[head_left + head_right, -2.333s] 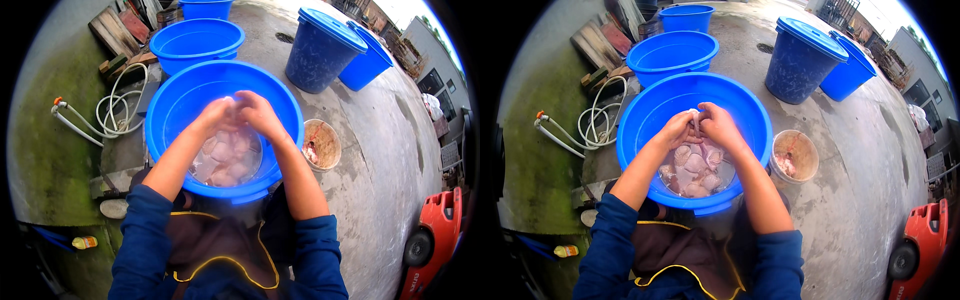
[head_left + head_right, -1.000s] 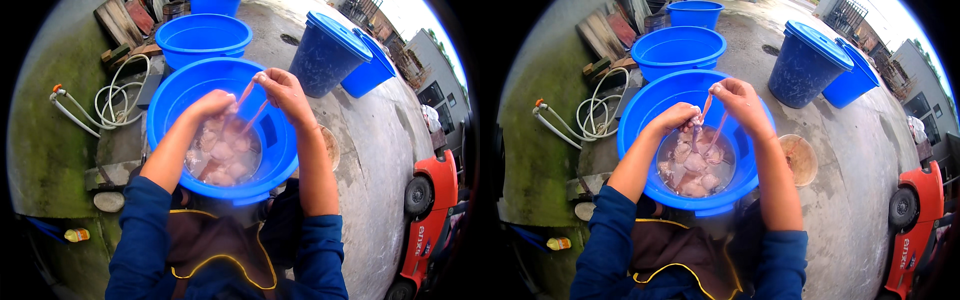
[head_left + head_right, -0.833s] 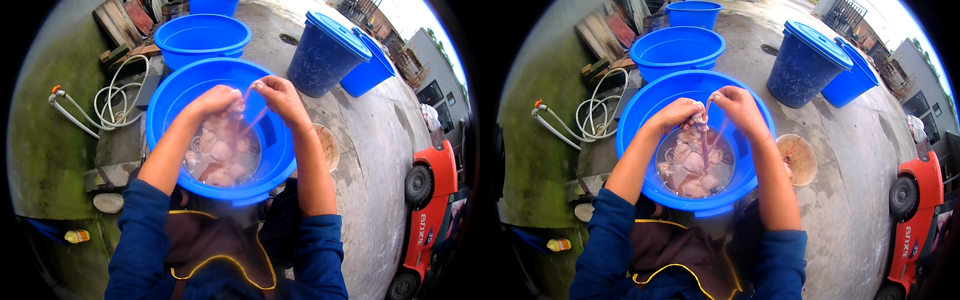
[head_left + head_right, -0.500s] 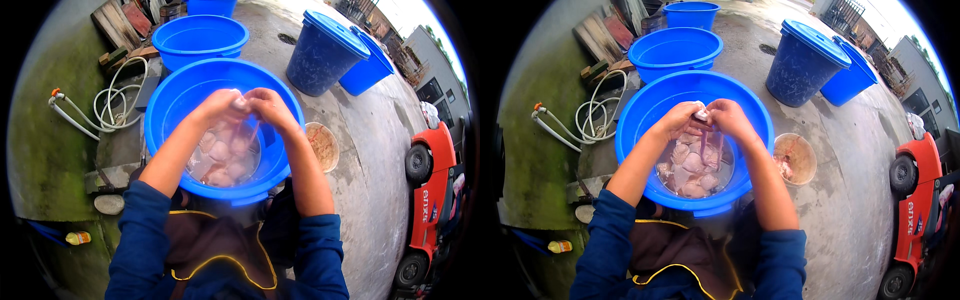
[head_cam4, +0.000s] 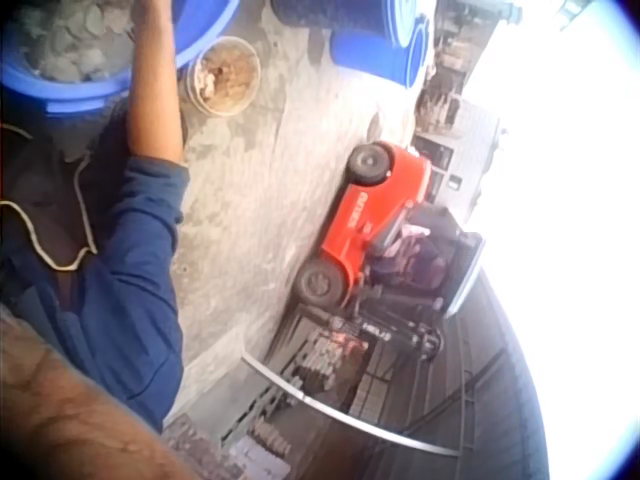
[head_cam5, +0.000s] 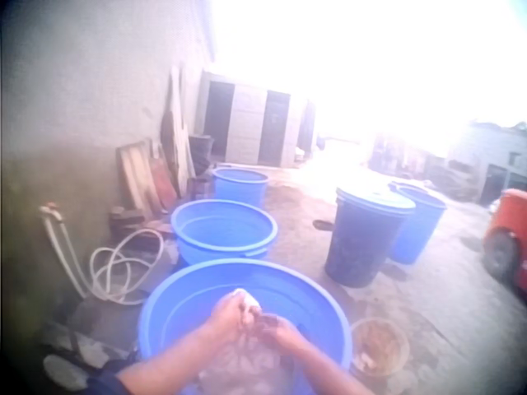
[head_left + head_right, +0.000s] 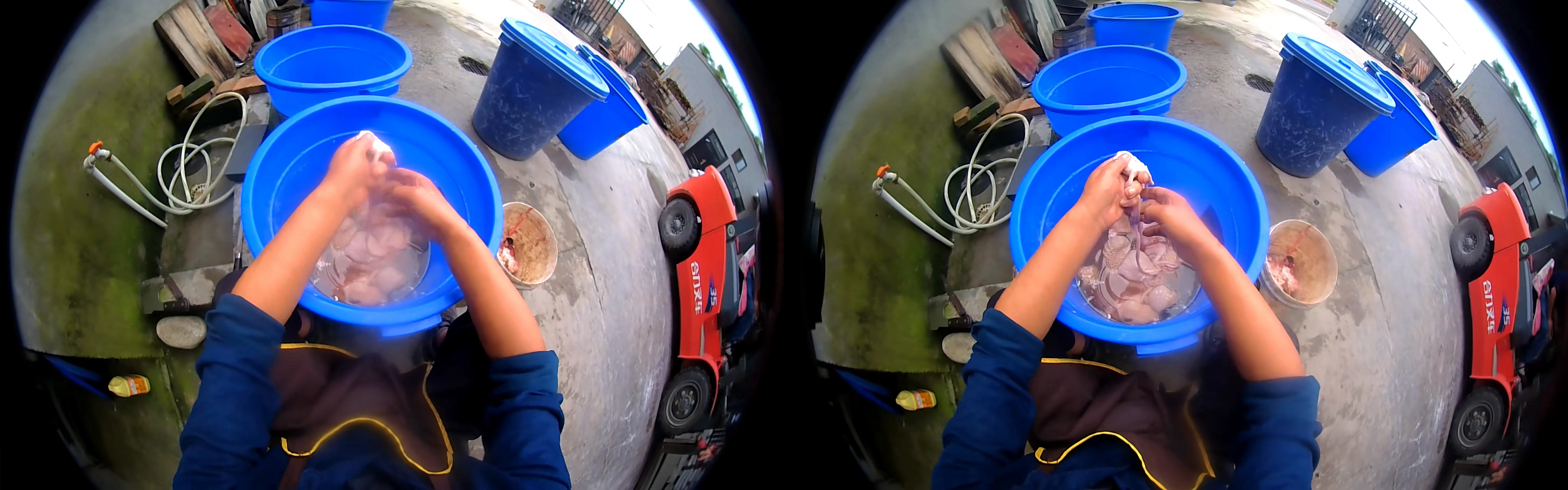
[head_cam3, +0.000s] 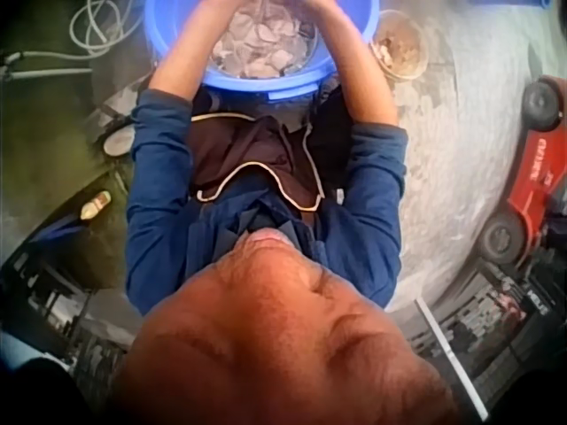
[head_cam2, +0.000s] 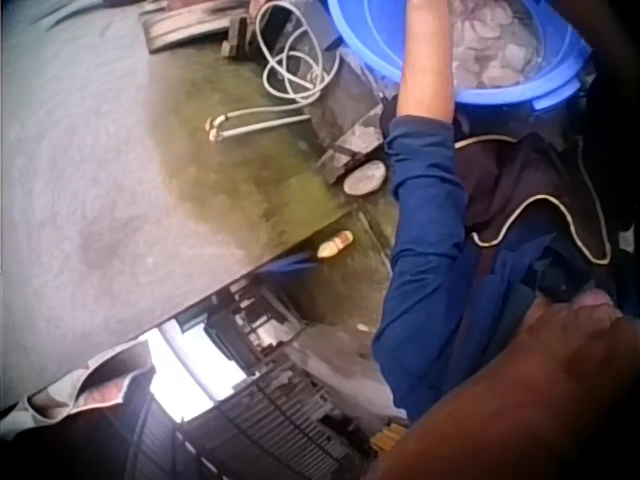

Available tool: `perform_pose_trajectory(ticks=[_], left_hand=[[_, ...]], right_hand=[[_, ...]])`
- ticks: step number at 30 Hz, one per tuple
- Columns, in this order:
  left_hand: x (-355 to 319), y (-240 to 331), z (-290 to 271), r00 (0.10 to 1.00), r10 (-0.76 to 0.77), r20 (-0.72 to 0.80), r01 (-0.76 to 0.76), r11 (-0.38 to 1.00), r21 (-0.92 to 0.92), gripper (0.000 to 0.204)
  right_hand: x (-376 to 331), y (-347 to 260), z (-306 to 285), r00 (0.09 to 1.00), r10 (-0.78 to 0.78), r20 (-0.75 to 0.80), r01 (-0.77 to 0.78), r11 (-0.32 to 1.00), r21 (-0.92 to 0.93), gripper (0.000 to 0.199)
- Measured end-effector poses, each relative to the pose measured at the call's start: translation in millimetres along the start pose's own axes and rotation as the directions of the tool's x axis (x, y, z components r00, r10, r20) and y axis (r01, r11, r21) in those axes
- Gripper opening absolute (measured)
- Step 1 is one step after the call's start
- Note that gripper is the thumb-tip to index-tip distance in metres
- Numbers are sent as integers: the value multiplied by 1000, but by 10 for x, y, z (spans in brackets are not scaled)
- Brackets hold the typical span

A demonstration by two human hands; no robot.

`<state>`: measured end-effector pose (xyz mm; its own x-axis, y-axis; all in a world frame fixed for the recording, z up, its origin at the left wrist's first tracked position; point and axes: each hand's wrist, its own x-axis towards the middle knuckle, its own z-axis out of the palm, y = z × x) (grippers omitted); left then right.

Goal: The person sits on the ground and washes pieces of raw meat in a blue basin filled with water. They repeatedly lift, rinse, and squeeze the meat by hand, occasionally transferring pieces to a smaller bucket nearby.

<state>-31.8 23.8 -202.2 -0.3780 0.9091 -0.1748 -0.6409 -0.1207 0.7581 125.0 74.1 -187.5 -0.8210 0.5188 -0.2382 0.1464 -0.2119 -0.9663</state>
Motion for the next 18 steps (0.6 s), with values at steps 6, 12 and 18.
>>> perform_pose_trajectory(ticks=[6,12,18], left_hand=[[114,200,-332,999,54,1,-53,981,189,23],[206,361,-676,998,13,-65,6,962,274,25],[209,425,-827,985,-83,-152,151,839,522,24]], right_hand=[[-102,16,-95,957,197,215,-115,933,-341,31],[-339,-197,-393,976,150,156,-52,862,-504,20],[-451,-559,-441,976,-122,181,181,915,-360,26]])
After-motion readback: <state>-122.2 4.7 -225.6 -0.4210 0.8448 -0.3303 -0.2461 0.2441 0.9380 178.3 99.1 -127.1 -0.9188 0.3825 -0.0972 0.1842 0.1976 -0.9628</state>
